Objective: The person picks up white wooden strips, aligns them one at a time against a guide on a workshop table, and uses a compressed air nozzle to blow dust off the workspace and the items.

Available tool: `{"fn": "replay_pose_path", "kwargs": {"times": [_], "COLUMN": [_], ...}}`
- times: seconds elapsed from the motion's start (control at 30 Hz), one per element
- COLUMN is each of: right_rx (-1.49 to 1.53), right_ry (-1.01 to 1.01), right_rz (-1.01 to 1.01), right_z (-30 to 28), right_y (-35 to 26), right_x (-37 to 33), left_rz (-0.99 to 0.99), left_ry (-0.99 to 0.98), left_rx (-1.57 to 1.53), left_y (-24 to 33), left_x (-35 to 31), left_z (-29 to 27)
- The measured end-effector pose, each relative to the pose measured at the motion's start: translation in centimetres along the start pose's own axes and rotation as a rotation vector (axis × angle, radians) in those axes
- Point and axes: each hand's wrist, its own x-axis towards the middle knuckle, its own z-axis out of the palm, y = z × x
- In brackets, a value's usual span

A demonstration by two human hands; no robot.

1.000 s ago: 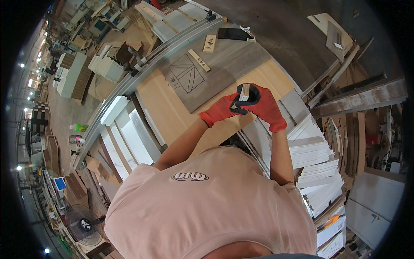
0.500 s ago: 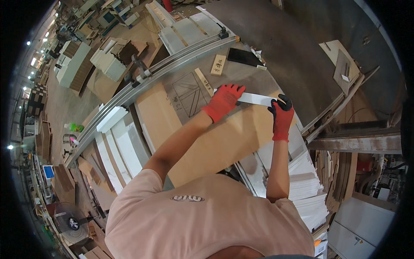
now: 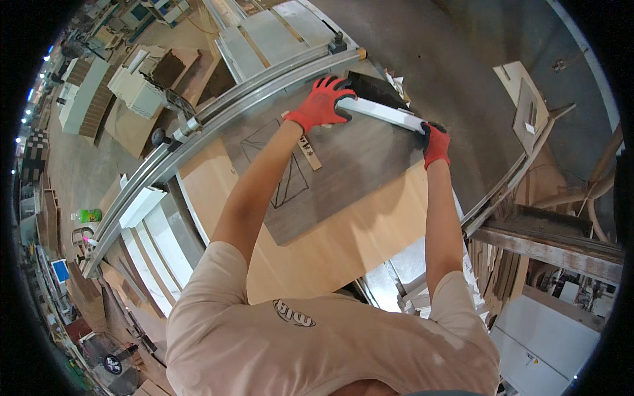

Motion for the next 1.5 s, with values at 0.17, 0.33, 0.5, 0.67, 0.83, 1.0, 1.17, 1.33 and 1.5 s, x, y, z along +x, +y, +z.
{"fn": "replay_pose_path", "kwargs": {"times": [0.17,0.33,0.5,0.67,0.83,1.0,1.17,1.33,1.5], "right_rx": [-0.59,-1.069,-1.125,-1.264,-1.641,-1.64,-1.564,-1.659,-1.652], "right_ry": [-0.01,0.202,0.319,0.168,0.192,0.024,-0.214,-0.159,-0.15], "right_rz": [-0.106,-0.351,-0.418,-0.407,-0.738,-0.719,-0.87,-0.841,-0.886], "right_z": [-2.1,1.4,3.6,2.7,5.9,6.2,6.9,9.4,9.3], "right_y": [-1.0,-3.1,-2.6,-2.5,-3.8,-3.1,-1.7,-0.9,-0.7], "right_x": [1.5,-2.2,-3.4,-3.1,-6.6,-5.8,-6.2,-6.7,-6.7], "left_rz": [0.038,-0.005,-0.023,-0.096,-0.078,-0.085,-0.048,0.061,-0.06], "left_ry": [0.014,0.05,-0.029,-0.02,0.003,0.004,0.035,0.057,0.096], "left_rx": [-0.044,0.003,0.067,0.135,0.203,0.158,0.068,-0.171,-0.351], "left_y": [-0.6,-0.8,0.5,1.8,1.5,1.8,1.3,-1.3,-3.0], "left_x": [2.9,2.0,2.8,3.5,3.0,3.0,2.9,2.2,0.5], "left_z": [2.8,2.5,1.7,2.4,3.1,3.0,2.6,2.0,-0.6]}}
